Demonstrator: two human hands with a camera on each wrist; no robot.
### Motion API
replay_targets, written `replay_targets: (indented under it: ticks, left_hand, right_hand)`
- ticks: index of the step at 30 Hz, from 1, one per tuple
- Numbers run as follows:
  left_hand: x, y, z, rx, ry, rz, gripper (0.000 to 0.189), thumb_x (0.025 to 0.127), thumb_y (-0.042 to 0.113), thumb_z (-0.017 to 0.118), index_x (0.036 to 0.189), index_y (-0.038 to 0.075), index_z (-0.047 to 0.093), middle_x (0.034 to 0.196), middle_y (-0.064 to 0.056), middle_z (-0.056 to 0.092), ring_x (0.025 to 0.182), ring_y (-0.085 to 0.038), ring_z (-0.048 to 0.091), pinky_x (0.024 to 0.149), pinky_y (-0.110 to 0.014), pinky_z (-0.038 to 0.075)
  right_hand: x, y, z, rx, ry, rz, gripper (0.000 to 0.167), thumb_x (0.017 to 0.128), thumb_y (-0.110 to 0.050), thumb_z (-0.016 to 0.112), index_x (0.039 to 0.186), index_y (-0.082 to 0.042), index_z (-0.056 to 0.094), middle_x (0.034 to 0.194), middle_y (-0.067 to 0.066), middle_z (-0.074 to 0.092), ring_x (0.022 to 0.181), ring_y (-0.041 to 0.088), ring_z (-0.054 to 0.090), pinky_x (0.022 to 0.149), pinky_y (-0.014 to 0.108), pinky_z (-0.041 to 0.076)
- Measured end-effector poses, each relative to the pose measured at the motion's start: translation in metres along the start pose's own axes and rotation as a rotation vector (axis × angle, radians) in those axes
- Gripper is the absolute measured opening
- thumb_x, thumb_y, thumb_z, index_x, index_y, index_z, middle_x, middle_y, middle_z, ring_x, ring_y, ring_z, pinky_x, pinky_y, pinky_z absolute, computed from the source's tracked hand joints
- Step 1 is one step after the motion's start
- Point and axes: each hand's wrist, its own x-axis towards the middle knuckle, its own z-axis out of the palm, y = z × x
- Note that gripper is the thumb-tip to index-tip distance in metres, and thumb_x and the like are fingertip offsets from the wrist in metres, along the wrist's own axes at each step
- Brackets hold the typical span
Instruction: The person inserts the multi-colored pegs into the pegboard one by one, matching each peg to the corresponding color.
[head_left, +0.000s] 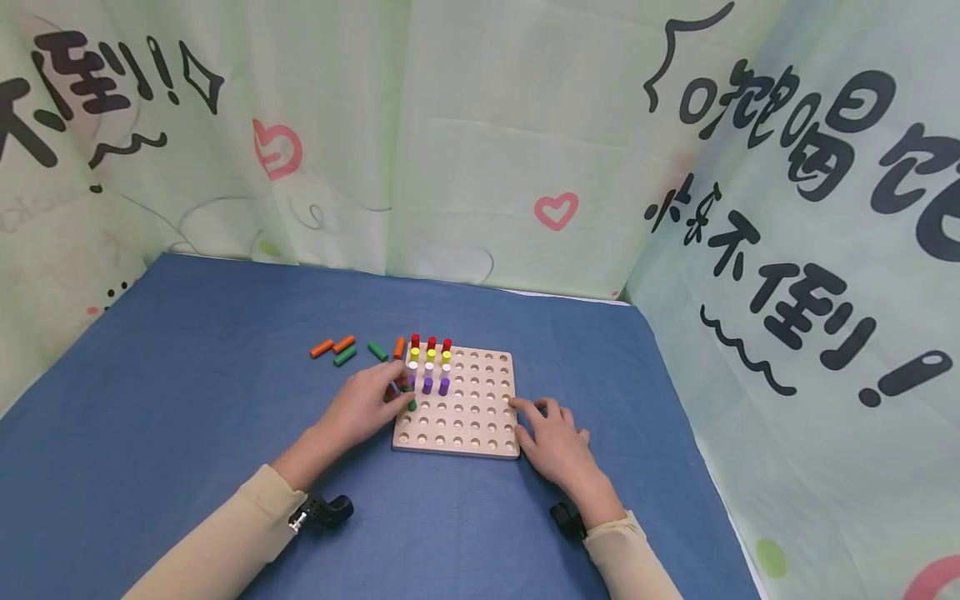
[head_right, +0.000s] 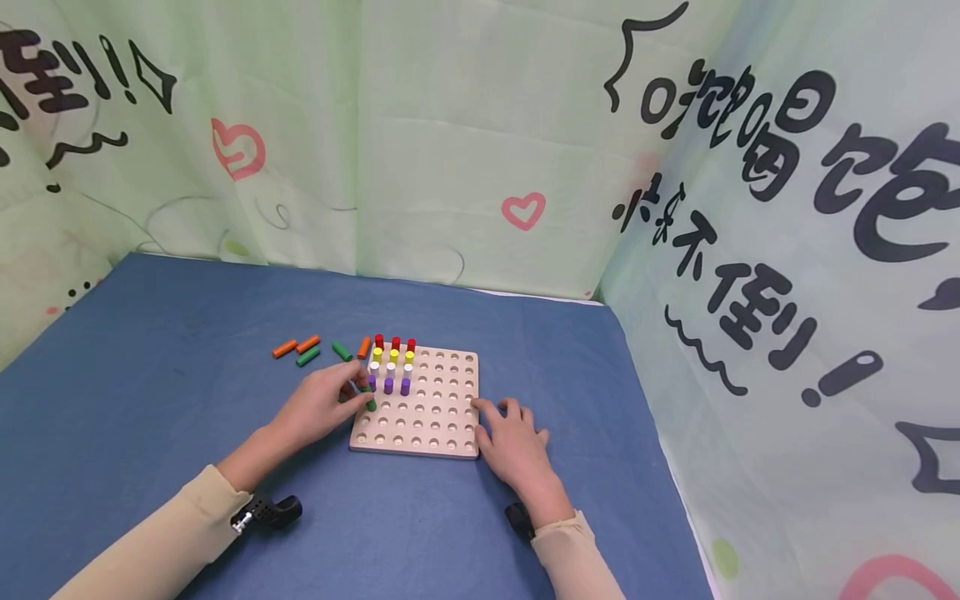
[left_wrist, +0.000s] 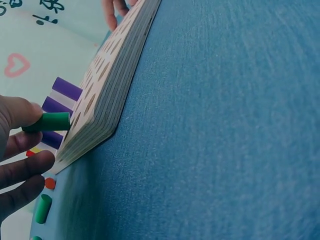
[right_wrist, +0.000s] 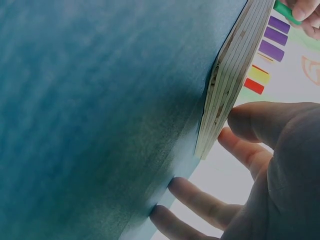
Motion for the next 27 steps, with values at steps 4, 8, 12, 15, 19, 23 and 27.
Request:
replay_targets:
  ticks: [4,8,12,15,19,23,27]
  left_hand:
    - [-0.0003,-0.0001,0.0006,0.032,0.003,0.016,0.016,0.094,0.017,0.077,0.102,0.018,0.064,0.097,0.003,0.066,0.082,-0.012,0.065,0.071,-0.03,0.055]
    - [-0.0008,0.0005,0.0008,0.086,0.016,0.047,0.017,0.092,0.015,0.079,0.102,0.017,0.065,0.098,0.003,0.065,0.084,-0.015,0.066,0.073,-0.032,0.056]
    - [-0.0011,0.0023,0.0005,0.121,0.017,0.067,0.017,0.091,0.015,0.08,0.1,0.017,0.066,0.095,0.003,0.065,0.083,-0.014,0.064,0.072,-0.032,0.054]
    - [-0.0013,0.0033,0.0006,0.137,0.006,0.076,0.017,0.09,0.013,0.08,0.097,0.019,0.066,0.092,0.004,0.064,0.081,-0.014,0.063,0.07,-0.031,0.052]
    - [-0.0015,0.0038,0.001,0.156,-0.008,0.081,0.017,0.09,0.013,0.08,0.095,0.021,0.065,0.092,0.004,0.063,0.08,-0.014,0.061,0.068,-0.029,0.05]
    - [-0.0018,0.0045,0.0009,0.162,0.002,0.092,0.014,0.091,0.015,0.079,0.094,0.021,0.066,0.094,0.004,0.064,0.08,-0.015,0.061,0.069,-0.029,0.05]
    - [-0.0024,0.0054,0.0006,0.156,0.014,0.086,0.009,0.093,0.018,0.077,0.093,0.021,0.068,0.096,0.002,0.065,0.081,-0.015,0.06,0.068,-0.03,0.049]
  right_hand:
    - [0.0004,0.0005,0.0005,0.0,-0.003,-0.002,0.043,0.106,-0.034,0.057,0.149,-0.034,0.053,0.147,0.018,0.049,0.132,0.047,0.047,0.09,0.074,0.039]
    - [0.0008,0.0007,0.0007,-0.001,-0.004,-0.004,0.043,0.106,-0.034,0.057,0.149,-0.034,0.052,0.147,0.018,0.048,0.132,0.047,0.047,0.09,0.074,0.039]
    - [0.0009,0.0004,0.0009,-0.002,-0.004,-0.004,0.043,0.106,-0.034,0.057,0.149,-0.035,0.053,0.147,0.018,0.048,0.132,0.047,0.046,0.09,0.074,0.039]
    - [0.0012,0.0,0.0012,-0.006,-0.001,-0.006,0.043,0.106,-0.034,0.057,0.149,-0.034,0.053,0.147,0.018,0.048,0.132,0.047,0.047,0.089,0.073,0.04]
    - [0.0015,-0.0002,0.0016,-0.008,0.001,-0.007,0.043,0.106,-0.034,0.057,0.149,-0.034,0.053,0.146,0.019,0.049,0.132,0.047,0.047,0.089,0.074,0.04]
    - [0.0014,0.0006,0.0019,-0.005,-0.001,-0.001,0.043,0.106,-0.034,0.057,0.149,-0.034,0.053,0.146,0.019,0.049,0.132,0.047,0.047,0.09,0.074,0.039]
    - [0.0012,0.0011,0.0022,-0.002,0.001,0.001,0.043,0.106,-0.034,0.057,0.149,-0.034,0.053,0.146,0.019,0.049,0.132,0.047,0.047,0.09,0.074,0.039]
